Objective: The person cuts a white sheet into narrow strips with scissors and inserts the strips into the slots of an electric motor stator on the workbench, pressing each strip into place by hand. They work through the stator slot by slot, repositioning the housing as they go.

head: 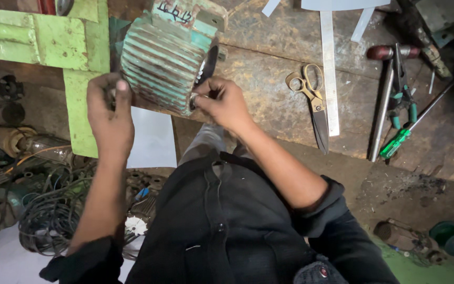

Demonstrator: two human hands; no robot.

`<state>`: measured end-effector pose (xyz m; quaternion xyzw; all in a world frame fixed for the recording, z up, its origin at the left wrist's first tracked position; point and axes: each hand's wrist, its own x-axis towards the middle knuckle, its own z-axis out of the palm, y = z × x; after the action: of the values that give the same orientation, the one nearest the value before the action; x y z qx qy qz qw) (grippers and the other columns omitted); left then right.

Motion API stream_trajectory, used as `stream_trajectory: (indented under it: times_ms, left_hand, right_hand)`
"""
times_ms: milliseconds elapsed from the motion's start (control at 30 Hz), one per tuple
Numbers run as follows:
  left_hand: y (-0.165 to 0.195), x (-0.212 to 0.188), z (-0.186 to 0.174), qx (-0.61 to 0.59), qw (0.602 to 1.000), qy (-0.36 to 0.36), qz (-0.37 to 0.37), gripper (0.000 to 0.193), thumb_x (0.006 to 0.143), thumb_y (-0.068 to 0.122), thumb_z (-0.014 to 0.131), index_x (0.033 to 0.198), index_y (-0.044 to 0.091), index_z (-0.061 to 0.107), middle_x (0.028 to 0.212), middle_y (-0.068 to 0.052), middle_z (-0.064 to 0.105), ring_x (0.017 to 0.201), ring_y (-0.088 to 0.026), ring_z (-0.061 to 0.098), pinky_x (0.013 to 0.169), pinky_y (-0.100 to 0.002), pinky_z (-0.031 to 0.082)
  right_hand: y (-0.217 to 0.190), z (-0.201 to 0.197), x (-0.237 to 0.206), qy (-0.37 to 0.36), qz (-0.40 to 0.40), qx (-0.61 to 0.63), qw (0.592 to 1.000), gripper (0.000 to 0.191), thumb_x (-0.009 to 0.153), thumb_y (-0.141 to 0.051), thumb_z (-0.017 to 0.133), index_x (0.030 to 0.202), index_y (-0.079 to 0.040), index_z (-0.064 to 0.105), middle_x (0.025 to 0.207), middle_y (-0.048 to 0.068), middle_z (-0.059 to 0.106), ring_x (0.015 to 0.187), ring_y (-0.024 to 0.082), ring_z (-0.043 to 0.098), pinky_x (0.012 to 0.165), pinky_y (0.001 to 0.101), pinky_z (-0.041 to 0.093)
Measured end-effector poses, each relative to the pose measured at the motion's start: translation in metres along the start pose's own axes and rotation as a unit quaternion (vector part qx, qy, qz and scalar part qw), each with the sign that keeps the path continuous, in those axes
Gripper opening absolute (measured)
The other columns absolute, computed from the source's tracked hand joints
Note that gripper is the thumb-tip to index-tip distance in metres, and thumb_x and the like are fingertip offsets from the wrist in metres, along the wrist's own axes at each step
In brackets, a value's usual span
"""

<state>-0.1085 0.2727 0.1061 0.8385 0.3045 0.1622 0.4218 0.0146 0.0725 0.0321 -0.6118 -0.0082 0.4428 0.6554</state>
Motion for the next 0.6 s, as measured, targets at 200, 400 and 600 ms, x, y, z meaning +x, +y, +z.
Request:
stream_trajectory:
  times_ms: [200, 400, 600]
  left_hand:
    - [-0.004, 0.025, 0.001, 0.047, 0.994, -0.103, -0.004, 0.057, 0.117, 0.046, 0.041, 0.141, -0.004, 0.056, 0.126, -0.022, 0.065, 0.117, -0.025, 0.059, 0.103, -0.039, 0.045]
    - [0.006, 0.028, 0.003, 0.004, 0.991, -0.129, -0.045, 0.059, 0.112, 0.05, 0.043, 0.131, -0.002, 0.063, 0.116, -0.015, 0.071, 0.106, -0.019, 0.061, 0.098, -0.035, 0.049]
    - [0.007, 0.031, -0.001, -0.015, 0.988, -0.147, -0.044, 0.059, 0.112, 0.05, 0.044, 0.129, -0.003, 0.063, 0.113, -0.012, 0.069, 0.106, -0.016, 0.057, 0.097, -0.034, 0.048]
  right_hand:
    - [0.005, -0.012, -0.014, 0.012, -0.086, -0.044, 0.995, 0.014, 0.086, -0.003, 0.075, 0.1, -0.001, 0.076, 0.076, 0.001, 0.066, 0.067, 0.005, 0.058, 0.06, 0.0226, 0.046]
    - [0.011, 0.007, 0.001, -0.002, -0.059, 0.037, 0.998, 0.008, 0.086, -0.001, 0.073, 0.094, 0.001, 0.073, 0.079, 0.001, 0.072, 0.063, 0.005, 0.057, 0.056, 0.0234, 0.044]
    - [0.018, 0.0, -0.009, 0.035, -0.089, 0.014, 0.995, 0.006, 0.091, -0.002, 0.073, 0.095, 0.003, 0.074, 0.077, 0.002, 0.07, 0.063, 0.005, 0.059, 0.056, 0.0232, 0.046]
